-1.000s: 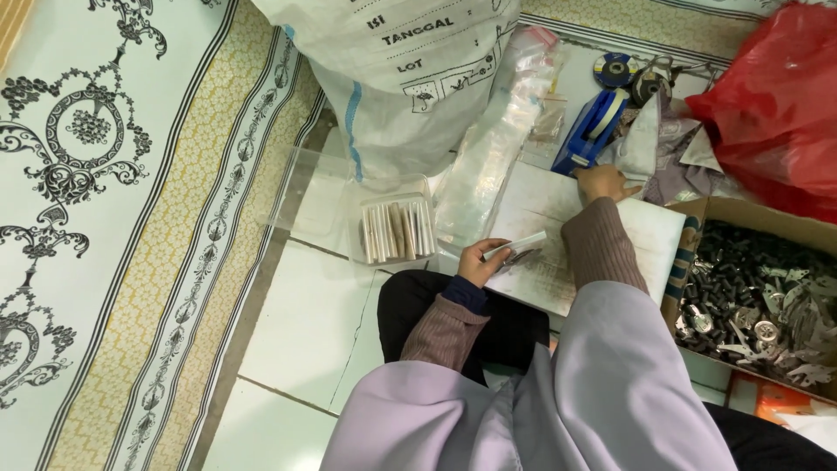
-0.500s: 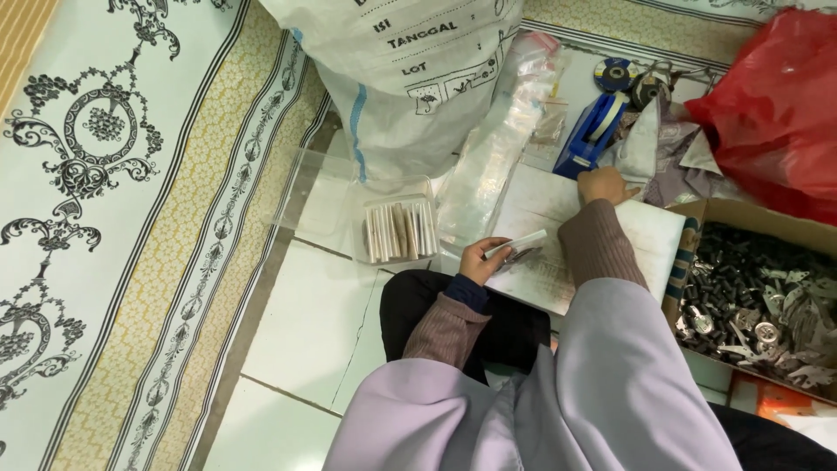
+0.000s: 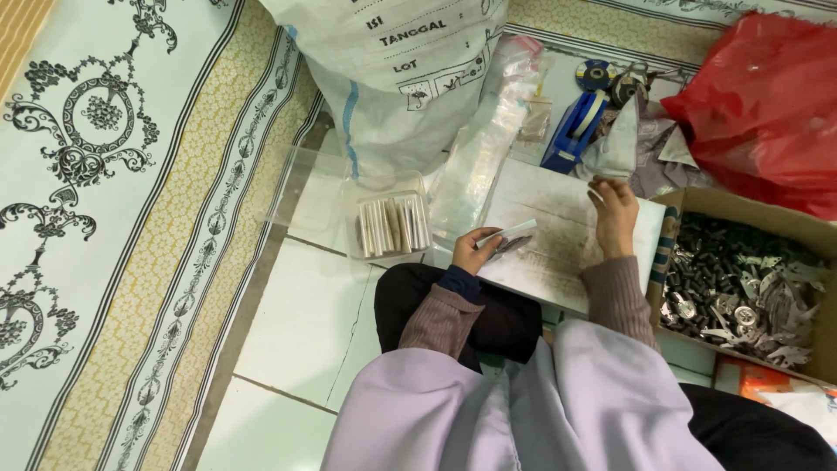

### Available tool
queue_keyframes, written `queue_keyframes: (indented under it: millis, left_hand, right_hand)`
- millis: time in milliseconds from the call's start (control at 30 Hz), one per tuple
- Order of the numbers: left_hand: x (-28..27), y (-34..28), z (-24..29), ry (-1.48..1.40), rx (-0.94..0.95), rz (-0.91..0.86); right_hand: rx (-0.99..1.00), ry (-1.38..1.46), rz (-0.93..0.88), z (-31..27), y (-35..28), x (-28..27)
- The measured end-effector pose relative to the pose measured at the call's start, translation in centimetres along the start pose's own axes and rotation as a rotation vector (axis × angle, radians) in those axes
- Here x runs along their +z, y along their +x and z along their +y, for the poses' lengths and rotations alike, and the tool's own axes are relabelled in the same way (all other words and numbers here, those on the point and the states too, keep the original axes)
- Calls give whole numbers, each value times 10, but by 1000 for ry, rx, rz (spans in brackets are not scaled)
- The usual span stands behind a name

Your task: Arranging small circular metal parts on a template board and handling packaging strips.

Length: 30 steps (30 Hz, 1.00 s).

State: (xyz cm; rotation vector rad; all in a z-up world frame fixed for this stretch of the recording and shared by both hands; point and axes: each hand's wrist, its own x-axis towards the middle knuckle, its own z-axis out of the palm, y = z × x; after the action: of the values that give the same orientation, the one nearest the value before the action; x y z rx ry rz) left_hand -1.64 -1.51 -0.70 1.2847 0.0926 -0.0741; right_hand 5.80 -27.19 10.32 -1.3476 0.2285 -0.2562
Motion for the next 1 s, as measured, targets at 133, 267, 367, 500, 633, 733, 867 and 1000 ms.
queue_keyframes:
  millis: [133, 267, 367, 500, 633, 733, 867, 1000]
  left_hand:
    - [5, -8, 11, -10, 14, -16]
    - [12, -26, 37, -33, 21, -17]
    - [21, -43, 69, 29, 51, -23]
    - [39, -69, 118, 158, 98, -18]
    - [55, -91, 164, 224, 105, -29]
    - [61, -103, 188, 266, 106, -37]
    - [66, -114, 213, 362, 158, -14]
    - [71, -124, 228, 427, 190, 8]
  right_hand:
    - [58, 69, -61, -14, -76, -7]
    - [125, -62, -162, -37, -136, -10]
    - [82, -245, -242, -53, -160, -9]
    - [-70, -408, -357, -74, -175, 4]
    - [-222, -596, -391, -119, -186, 33]
    - [-320, -686, -378, -139, -188, 45]
    - [-434, -777, -374, -155, -193, 50]
    - [-481, -795, -379, -162, -194, 49]
